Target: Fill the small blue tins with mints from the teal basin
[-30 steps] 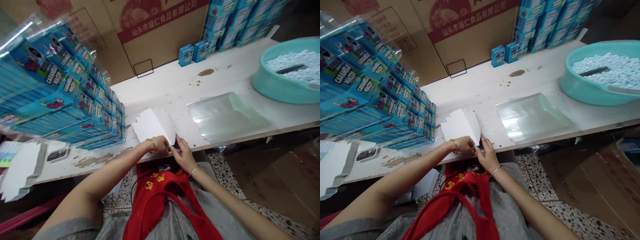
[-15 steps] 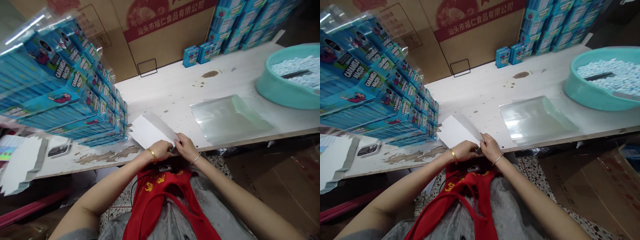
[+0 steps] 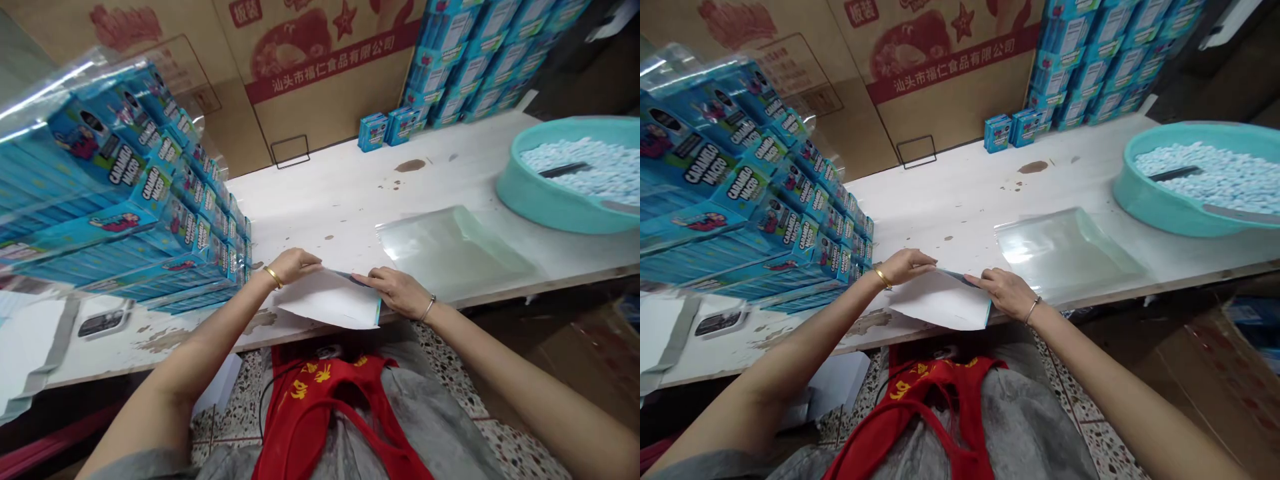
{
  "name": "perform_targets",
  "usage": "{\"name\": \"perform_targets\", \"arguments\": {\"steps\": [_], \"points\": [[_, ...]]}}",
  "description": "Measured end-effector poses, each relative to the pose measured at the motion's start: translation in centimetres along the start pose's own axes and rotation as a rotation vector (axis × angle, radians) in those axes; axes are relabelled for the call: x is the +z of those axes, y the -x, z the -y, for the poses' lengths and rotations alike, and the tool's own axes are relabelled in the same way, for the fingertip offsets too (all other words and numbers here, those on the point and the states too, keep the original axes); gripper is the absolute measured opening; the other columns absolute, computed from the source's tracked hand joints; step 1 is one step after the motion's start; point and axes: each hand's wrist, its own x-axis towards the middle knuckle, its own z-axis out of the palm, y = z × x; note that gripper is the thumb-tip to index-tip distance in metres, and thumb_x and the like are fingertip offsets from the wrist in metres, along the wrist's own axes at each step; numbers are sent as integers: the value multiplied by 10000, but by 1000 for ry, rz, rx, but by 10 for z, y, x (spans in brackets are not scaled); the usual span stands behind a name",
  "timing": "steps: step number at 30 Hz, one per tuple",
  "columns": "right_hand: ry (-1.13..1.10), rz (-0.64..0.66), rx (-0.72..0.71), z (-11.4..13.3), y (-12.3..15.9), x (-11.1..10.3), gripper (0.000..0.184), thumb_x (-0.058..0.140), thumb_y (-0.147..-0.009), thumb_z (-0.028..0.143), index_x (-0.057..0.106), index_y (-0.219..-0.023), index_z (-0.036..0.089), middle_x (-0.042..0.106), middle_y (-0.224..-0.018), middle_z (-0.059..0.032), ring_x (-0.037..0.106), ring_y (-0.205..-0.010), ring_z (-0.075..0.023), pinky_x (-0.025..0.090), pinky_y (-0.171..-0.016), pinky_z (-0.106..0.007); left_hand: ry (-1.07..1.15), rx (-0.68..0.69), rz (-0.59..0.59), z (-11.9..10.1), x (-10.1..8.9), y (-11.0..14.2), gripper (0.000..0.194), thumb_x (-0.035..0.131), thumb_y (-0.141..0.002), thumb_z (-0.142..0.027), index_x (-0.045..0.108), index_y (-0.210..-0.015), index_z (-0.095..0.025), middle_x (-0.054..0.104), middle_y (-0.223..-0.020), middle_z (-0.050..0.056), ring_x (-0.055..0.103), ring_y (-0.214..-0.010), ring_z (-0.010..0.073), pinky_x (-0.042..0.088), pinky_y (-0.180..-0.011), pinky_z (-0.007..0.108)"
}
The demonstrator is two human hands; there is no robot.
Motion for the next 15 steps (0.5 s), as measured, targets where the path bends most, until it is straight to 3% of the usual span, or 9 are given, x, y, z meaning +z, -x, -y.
{"name": "perform_targets", "arguments": {"steps": [3, 6, 10, 15], "points": [[20, 41, 9, 6, -1, -7, 451, 425, -907, 236, 476, -1354, 266, 620, -961, -73, 558, -836, -198, 480, -738, -336, 33, 5, 31, -5, 3, 6, 263, 497, -898, -374, 666, -1019, -214, 658, -1185, 51, 610, -1046, 174, 436, -856, 264], [24, 56, 45, 15, -4, -10, 480, 440, -922, 423, 472, -1354, 216, 624, -973, -89, 565, -879, -224, 471, -760, -362, -102, -71, 59, -10, 12, 5, 310, 565, -843, -334, 582, -1123, -203, 655, -1146, 60, 610, -980, 201, 442, -788, 284], [39, 54, 206, 21, -14, -4, 341, 446, -932, 305, 569, -1223, 177, 647, -930, -87, 594, -874, -215, 470, -752, -336, -342, -96, 15, -17, 29, -5, 229, 511, -871, -315, 585, -1048, -190, 659, -1035, 72, 599, -927, 227, 420, -724, 299], [199, 233, 290, 32, -35, -6, 184, 475, -891, 209, 638, -943, 142, 660, -926, -110, 623, -863, -254, 465, -678, -349, -431, -40, 92, -18, 25, -16, 154, 474, -879, -268, 612, -909, -205, 659, -955, 53, 605, -842, 196, 379, -636, 271]]}}
